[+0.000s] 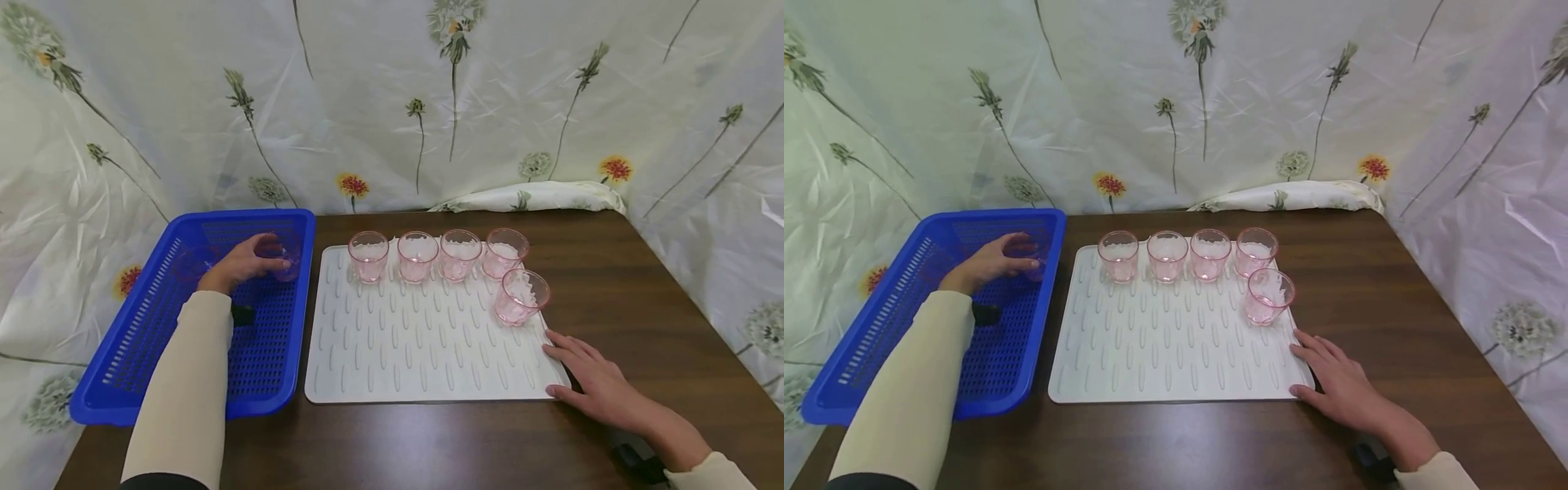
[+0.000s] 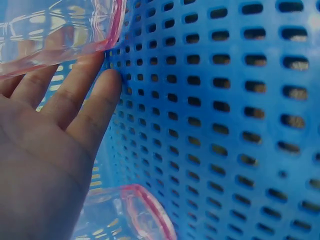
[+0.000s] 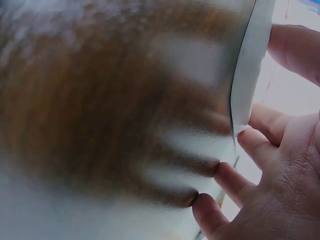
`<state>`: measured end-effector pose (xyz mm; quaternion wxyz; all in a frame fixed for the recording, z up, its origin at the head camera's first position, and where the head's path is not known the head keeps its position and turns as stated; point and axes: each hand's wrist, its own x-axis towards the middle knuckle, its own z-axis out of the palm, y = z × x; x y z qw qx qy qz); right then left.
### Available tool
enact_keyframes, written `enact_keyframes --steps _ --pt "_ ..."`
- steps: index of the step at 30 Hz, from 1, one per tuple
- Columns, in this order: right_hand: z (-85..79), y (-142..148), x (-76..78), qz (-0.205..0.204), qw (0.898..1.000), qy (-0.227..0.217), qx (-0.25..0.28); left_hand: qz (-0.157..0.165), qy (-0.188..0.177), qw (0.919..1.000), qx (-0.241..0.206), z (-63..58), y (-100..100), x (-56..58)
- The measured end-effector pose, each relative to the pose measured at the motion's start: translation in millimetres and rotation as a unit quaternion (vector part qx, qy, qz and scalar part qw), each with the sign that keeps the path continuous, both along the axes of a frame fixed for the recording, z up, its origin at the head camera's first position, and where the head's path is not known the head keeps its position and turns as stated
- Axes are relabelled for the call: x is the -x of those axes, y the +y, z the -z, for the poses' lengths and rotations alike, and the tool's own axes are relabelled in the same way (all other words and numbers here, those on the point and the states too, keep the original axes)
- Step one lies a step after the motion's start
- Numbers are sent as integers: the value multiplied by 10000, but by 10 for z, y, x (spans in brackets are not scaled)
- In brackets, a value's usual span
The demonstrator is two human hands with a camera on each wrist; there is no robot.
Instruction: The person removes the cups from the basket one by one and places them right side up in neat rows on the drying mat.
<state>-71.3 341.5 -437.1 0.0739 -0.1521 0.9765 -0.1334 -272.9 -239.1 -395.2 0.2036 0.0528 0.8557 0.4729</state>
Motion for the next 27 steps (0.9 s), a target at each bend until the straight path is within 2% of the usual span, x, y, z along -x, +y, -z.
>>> enact_keyframes --steps 5,9,16,21,27 --pt "4 -5 -5 -2 10000 10 -52 137 29 9995 297 -77 3 -8" --pt "3 -10 -12 -7 10000 39 -72 271 147 9983 499 -196 19 -27" --pt "2 -10 -20 67 9999 6 -93 478 724 9948 536 -440 3 -105" --pt "-5 -14 -6 80 9999 -49 -86 263 926 9948 323 -515 -44 -143" --pt "-1 -27 13 71 9999 -90 -70 6 956 9954 84 -505 -87 -141"
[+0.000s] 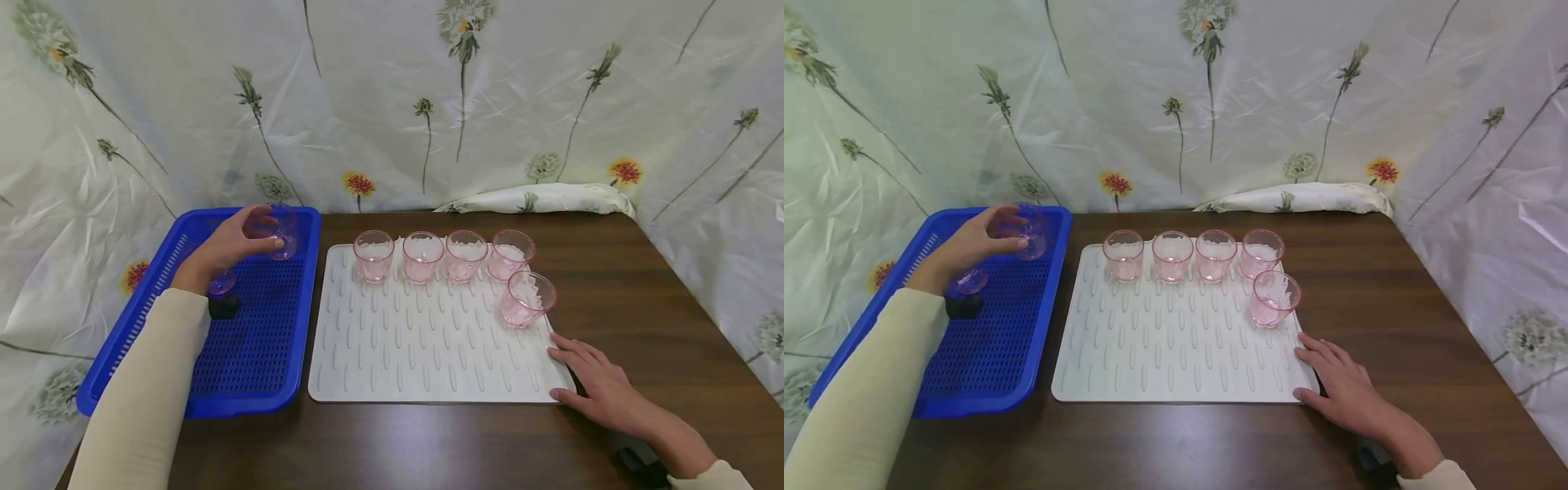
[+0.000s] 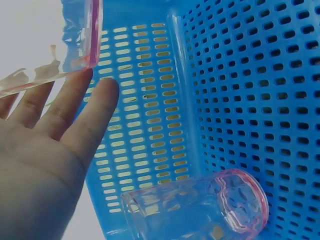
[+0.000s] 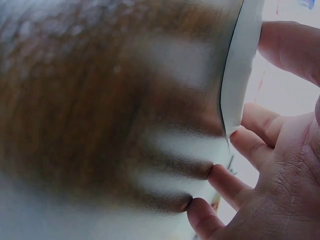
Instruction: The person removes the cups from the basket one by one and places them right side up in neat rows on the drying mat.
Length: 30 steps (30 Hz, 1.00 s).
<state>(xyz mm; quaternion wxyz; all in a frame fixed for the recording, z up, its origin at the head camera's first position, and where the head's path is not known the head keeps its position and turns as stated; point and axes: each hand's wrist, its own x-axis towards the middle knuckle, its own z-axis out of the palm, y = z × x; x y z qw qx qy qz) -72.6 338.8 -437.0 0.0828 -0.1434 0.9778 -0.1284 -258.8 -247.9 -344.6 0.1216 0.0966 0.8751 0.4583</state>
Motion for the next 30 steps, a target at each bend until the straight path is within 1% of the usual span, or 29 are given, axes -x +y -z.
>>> enact_keyframes --steps 12,17,20,25,28,30 --pt "-3 4 3 -99 9998 186 15 -167 1 9996 -221 -24 29 -1" --pt "-5 -6 19 -95 9998 175 -4 -116 13 9994 -323 -76 96 -5" --pt "-6 -11 24 -95 9998 150 -9 -61 -1 9994 -339 -127 166 -7" --pt "4 -7 13 -78 9999 140 -35 -79 46 9995 -318 -249 330 -9" --pt "14 6 6 -91 9998 184 -7 -58 135 9990 -415 -352 463 -21" --pt "13 15 3 -94 9997 222 7 -47 263 9986 -466 -440 595 -38"
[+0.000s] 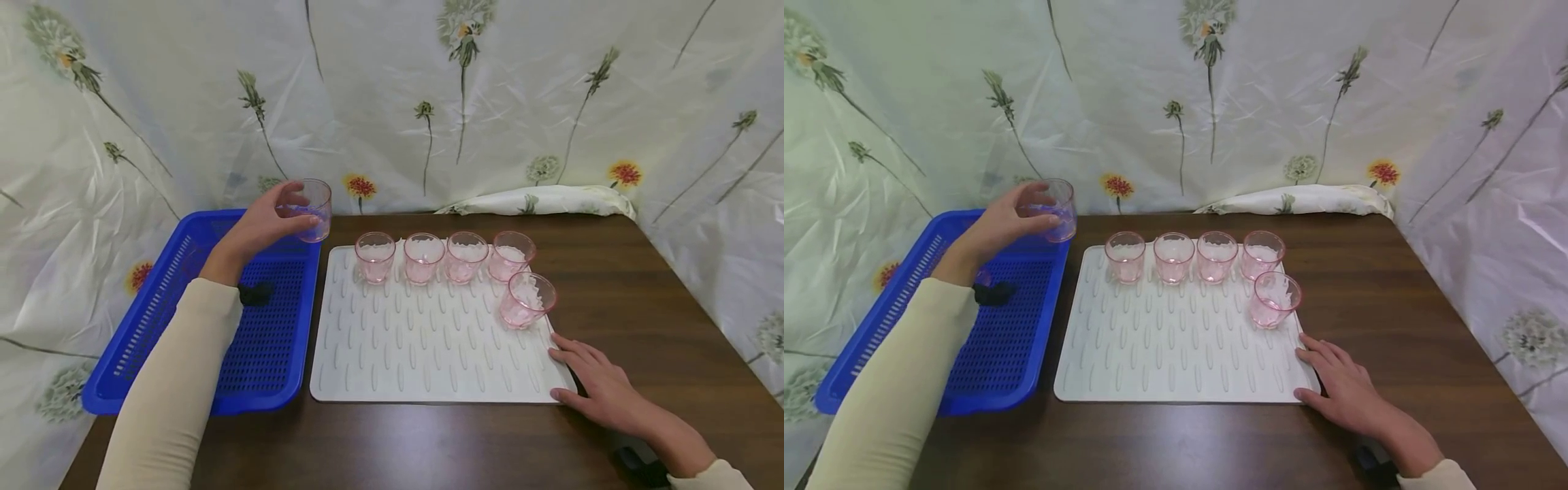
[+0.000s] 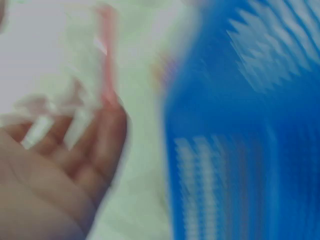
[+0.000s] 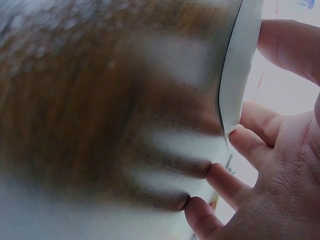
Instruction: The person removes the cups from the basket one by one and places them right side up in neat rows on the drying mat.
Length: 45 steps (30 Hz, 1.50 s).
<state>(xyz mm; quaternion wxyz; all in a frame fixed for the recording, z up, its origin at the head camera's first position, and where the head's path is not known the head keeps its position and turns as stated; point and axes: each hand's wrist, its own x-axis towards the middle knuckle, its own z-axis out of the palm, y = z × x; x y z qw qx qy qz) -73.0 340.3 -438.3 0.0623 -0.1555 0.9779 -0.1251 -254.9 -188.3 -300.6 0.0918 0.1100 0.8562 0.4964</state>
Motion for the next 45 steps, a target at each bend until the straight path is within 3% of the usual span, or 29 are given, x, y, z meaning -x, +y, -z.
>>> enact_keyframes --steps 4,7,13,18,22,30,40,45 --pt "-13 19 -15 41 10000 63 16 116 283 9995 -62 -183 375 -44" --pt "-13 29 -20 32 9999 105 33 372 388 9982 -264 -291 671 -78" --pt "0 28 -21 16 10000 73 37 844 471 9948 -315 -344 1147 -112" --pt "-7 3 -3 20 10000 15 8 1057 388 9934 -212 -276 1448 -153" --pt "-20 -34 11 17 10000 -66 39 1214 317 9912 -416 -192 1652 -212" --pt "-42 -46 -4 -1 10000 21 58 1555 126 9873 -296 37 2048 -312" --pt "-26 -31 -24 -43 9998 144 118 1522 -1 9871 -495 192 2126 -361" --pt "-18 -20 -36 -25 9998 159 114 1583 -37 9853 -646 341 2165 -410"
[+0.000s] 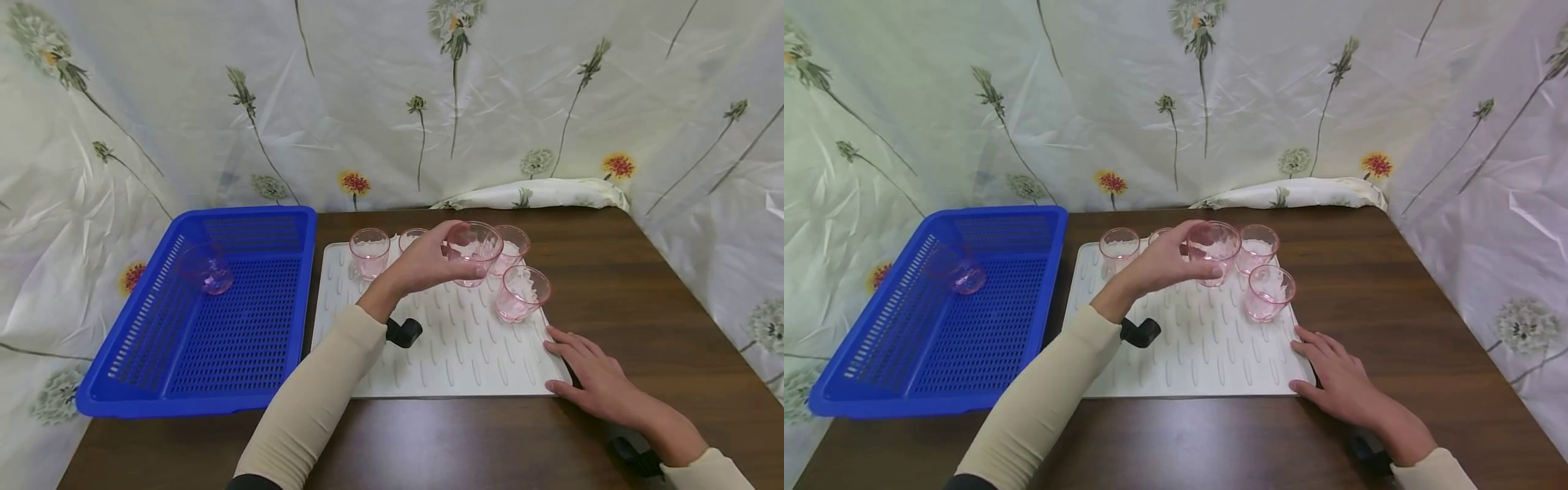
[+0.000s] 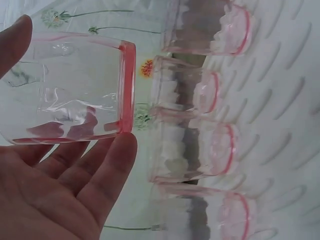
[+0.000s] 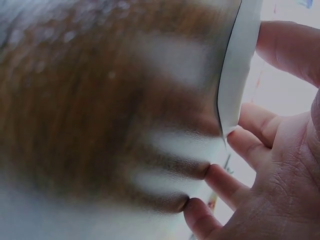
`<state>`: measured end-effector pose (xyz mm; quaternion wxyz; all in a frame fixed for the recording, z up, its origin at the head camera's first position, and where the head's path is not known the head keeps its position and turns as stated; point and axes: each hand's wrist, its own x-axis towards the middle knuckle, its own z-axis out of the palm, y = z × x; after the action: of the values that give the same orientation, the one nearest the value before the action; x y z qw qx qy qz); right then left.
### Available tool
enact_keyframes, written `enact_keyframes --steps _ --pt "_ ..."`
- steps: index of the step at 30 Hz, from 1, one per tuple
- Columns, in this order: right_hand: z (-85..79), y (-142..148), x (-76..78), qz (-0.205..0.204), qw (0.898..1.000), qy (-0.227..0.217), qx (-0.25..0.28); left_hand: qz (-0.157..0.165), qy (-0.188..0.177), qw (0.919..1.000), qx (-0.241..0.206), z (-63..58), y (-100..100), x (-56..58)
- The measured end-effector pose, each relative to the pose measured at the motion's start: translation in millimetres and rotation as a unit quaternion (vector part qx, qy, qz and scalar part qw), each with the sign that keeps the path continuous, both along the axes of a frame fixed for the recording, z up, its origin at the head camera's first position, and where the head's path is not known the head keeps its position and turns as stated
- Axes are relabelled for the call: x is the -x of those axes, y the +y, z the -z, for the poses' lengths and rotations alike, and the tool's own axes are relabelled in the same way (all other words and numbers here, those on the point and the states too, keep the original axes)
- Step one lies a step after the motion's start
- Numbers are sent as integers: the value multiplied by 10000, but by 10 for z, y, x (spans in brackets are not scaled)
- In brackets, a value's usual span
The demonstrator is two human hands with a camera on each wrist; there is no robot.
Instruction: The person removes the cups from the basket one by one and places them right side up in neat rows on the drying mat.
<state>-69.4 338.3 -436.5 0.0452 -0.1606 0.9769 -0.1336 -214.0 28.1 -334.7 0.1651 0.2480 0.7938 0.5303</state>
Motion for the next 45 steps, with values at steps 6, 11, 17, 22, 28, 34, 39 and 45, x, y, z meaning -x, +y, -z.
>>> enact_keyframes --steps 6,11,17,22,28,34,39,45 --pt "15 -1 -3 0 10000 11 -3 81 -51 9992 375 252 64 -46" --pt "27 6 -7 1 10000 75 -7 63 -250 9986 453 411 92 -61" --pt "27 11 -6 3 10000 53 12 146 -528 9976 417 540 124 -74" --pt "11 7 11 15 10000 -47 -28 33 -594 9964 598 614 125 -74" --pt "-22 -15 15 22 9999 -88 -113 -20 -669 9961 576 656 132 -53" --pt "-17 -9 17 42 9998 -137 -108 43 -561 9965 612 714 159 -26" --pt "-28 -3 27 64 9997 -182 -147 80 -750 9959 502 772 156 -2" --pt "-25 -14 9 25 9998 -150 -98 212 -900 9950 382 791 135 8"
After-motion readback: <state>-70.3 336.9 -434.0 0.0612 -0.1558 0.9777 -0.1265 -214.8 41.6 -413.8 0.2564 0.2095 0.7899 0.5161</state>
